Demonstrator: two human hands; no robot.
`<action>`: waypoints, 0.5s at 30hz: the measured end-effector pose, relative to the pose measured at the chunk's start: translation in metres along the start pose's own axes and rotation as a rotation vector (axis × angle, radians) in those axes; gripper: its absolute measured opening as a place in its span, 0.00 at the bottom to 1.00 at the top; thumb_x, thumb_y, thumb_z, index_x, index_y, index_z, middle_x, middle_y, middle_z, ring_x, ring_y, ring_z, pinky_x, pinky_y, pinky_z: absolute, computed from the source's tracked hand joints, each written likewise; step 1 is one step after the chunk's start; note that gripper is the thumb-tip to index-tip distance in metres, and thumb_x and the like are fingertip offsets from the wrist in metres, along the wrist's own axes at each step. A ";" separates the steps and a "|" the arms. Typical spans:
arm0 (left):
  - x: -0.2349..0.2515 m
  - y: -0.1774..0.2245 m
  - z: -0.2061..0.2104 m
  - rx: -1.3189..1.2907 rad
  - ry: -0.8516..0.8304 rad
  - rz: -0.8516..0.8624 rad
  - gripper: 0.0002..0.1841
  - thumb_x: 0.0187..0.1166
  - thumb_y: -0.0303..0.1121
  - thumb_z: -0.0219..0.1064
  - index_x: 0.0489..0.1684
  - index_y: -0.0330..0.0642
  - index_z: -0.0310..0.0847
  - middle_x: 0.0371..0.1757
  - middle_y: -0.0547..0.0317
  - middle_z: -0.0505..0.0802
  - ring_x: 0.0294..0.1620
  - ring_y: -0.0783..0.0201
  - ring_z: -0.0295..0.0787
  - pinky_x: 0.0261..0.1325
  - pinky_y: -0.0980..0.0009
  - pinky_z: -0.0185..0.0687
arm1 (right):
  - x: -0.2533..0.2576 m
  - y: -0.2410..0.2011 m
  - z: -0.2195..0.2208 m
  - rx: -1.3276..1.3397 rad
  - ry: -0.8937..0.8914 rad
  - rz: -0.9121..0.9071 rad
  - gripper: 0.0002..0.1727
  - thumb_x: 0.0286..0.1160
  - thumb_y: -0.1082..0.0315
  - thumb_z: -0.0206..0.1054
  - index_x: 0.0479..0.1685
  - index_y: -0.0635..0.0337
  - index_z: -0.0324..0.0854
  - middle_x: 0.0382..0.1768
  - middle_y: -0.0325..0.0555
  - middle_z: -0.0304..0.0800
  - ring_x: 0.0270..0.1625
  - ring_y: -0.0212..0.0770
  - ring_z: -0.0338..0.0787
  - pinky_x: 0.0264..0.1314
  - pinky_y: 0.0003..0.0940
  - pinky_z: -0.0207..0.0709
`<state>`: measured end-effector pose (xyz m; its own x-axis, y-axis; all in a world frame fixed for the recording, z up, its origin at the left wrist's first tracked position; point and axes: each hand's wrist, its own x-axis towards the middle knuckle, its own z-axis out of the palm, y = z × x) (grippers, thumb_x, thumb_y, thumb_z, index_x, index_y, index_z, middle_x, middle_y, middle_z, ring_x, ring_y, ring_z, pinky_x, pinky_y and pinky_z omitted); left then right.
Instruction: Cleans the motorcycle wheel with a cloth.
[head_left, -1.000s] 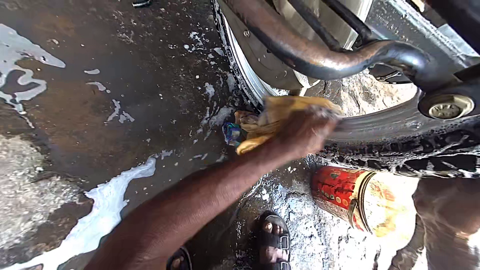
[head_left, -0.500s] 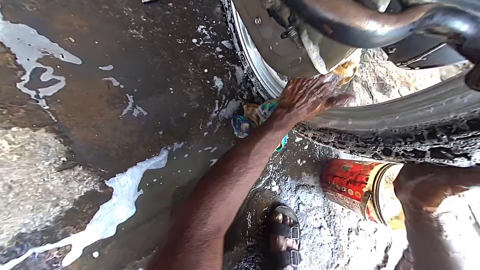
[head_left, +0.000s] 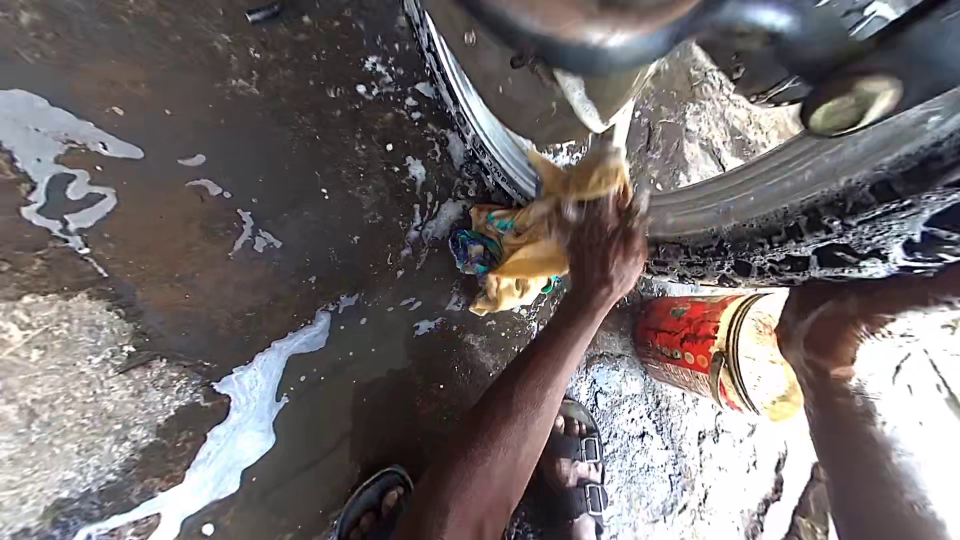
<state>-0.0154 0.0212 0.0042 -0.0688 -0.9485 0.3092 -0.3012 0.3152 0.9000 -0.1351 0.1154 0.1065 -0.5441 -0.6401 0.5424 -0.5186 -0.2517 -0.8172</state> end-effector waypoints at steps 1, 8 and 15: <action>-0.008 -0.007 0.002 -0.036 -0.040 -0.001 0.30 0.92 0.49 0.40 0.71 0.35 0.78 0.69 0.37 0.87 0.77 0.44 0.78 0.83 0.42 0.61 | 0.003 -0.003 0.001 -0.010 -0.023 -0.006 0.50 0.76 0.23 0.45 0.85 0.55 0.52 0.77 0.44 0.73 0.82 0.41 0.72 0.86 0.49 0.66; 0.048 0.017 -0.013 -0.148 0.073 -0.038 0.33 0.89 0.52 0.46 0.76 0.30 0.71 0.71 0.31 0.82 0.81 0.41 0.72 0.87 0.40 0.52 | 0.022 -0.018 -0.022 -0.066 -0.211 0.012 0.42 0.86 0.31 0.35 0.90 0.52 0.49 0.84 0.40 0.66 0.88 0.39 0.63 0.91 0.48 0.57; 0.026 0.028 -0.006 -0.156 -0.059 -0.157 0.32 0.91 0.48 0.48 0.78 0.26 0.70 0.77 0.25 0.77 0.84 0.34 0.67 0.89 0.40 0.52 | -0.002 -0.005 -0.007 -0.031 -0.271 0.016 0.46 0.76 0.21 0.37 0.85 0.43 0.56 0.75 0.30 0.75 0.81 0.32 0.71 0.85 0.47 0.65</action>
<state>-0.0201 0.0053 0.0393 -0.0897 -0.9851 0.1470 -0.1623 0.1601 0.9737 -0.1362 0.1224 0.1107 -0.3585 -0.8155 0.4543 -0.5338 -0.2202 -0.8165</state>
